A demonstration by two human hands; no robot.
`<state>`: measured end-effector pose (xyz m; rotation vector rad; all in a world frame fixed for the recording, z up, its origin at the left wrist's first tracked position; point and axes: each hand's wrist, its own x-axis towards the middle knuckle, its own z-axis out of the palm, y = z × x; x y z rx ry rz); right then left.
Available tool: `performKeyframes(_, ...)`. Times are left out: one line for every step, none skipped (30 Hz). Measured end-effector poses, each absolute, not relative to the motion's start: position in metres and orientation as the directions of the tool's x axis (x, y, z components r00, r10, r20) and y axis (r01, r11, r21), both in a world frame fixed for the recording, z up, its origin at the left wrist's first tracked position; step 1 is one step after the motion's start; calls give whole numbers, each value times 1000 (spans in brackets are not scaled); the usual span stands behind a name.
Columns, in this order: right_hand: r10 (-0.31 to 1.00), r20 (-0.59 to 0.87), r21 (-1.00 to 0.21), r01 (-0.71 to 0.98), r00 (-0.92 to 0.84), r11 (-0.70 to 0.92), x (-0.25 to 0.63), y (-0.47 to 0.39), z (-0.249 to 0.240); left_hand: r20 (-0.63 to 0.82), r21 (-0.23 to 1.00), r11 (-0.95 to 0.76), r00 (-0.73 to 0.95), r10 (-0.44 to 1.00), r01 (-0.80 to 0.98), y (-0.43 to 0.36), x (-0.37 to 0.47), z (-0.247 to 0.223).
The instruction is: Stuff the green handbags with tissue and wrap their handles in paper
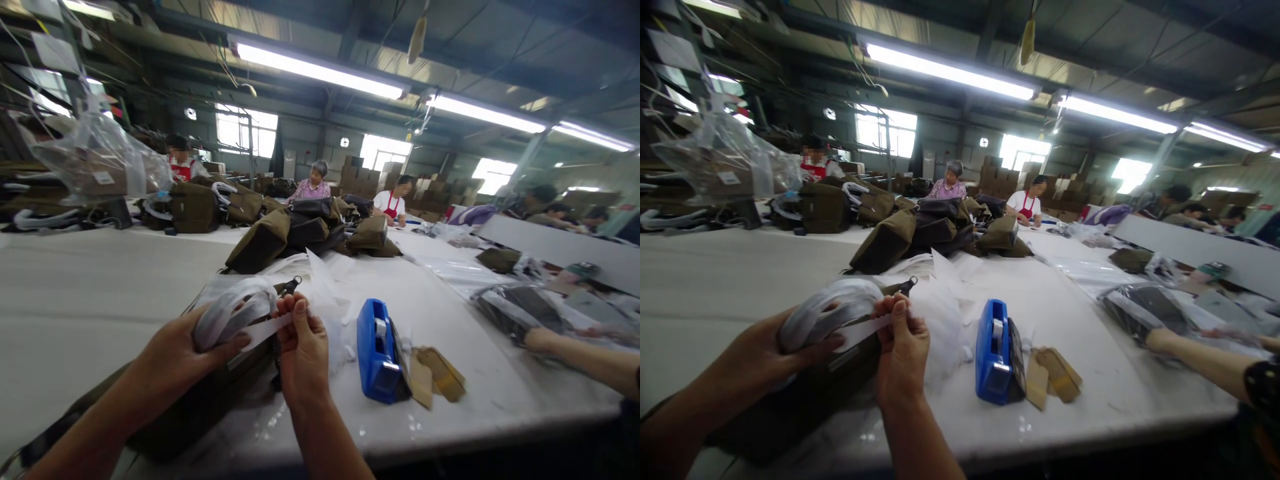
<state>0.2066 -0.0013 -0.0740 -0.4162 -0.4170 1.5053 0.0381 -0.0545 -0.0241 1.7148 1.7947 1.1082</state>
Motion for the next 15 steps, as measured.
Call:
performKeyframes(997, 38, -548, -832, 73, 82, 211, -2, -76, 225, 776, -72, -169, 960, 627, -55, 37, -24)
performKeyframes(983, 87, -600, -779, 160, 180, 217, -2, -79, 230, 783, -69, -186, 955, 618, -55, 37, -24)
performKeyframes(948, 162, -661, -683, 276, 312, 224, -4, -80, 234, 795, -69, -201, 951, 603, -56, 37, -24)
performKeyframes(875, 272, -712, -529, 399, 463, 231, -6, -81, 236, 808, -68, -216, 947, 585, -56, 36, -24)
performKeyframes(759, 428, -724, -318, 490, 613, 239, -8, -82, 235, 820, -68, -227, 945, 568, -56, 36, -24)
performKeyframes(616, 607, -675, -83, 503, 733, 246, -12, -81, 232, 828, -71, -225, 946, 556, -56, 35, -24)
performKeyframes(472, 769, -571, 130, 430, 811, 251, -16, -80, 232, 832, -80, -212, 949, 550, -54, 35, -24)
performKeyframes(355, 884, -440, 286, 303, 851, 255, -20, -78, 234, 832, -96, -190, 954, 546, -53, 34, -24)
performKeyframes(274, 948, -316, 376, 161, 871, 257, -24, -77, 232, 832, -114, -155, 960, 542, -52, 34, -24)
performKeyframes(242, 970, -232, 418, 30, 878, 257, -28, -76, 229, 835, -128, -126, 965, 535, -51, 35, -23)
performKeyframes(253, 965, -199, 436, -70, 878, 256, -30, -76, 227, 843, -136, -115, 967, 521, -52, 37, -23)
performKeyframes(292, 947, -207, 447, -131, 870, 253, -31, -77, 227, 854, -135, -126, 966, 502, -53, 39, -21)
performKeyframes(342, 924, -236, 449, -170, 862, 250, -31, -79, 225, 869, -127, -154, 962, 478, -55, 43, -20)
performKeyframes(391, 900, -276, 439, -195, 855, 247, -30, -82, 221, 884, -116, -186, 958, 454, -58, 46, -18)
performKeyframes(435, 876, -322, 419, -209, 849, 244, -28, -85, 213, 896, -103, -214, 953, 433, -61, 50, -16)
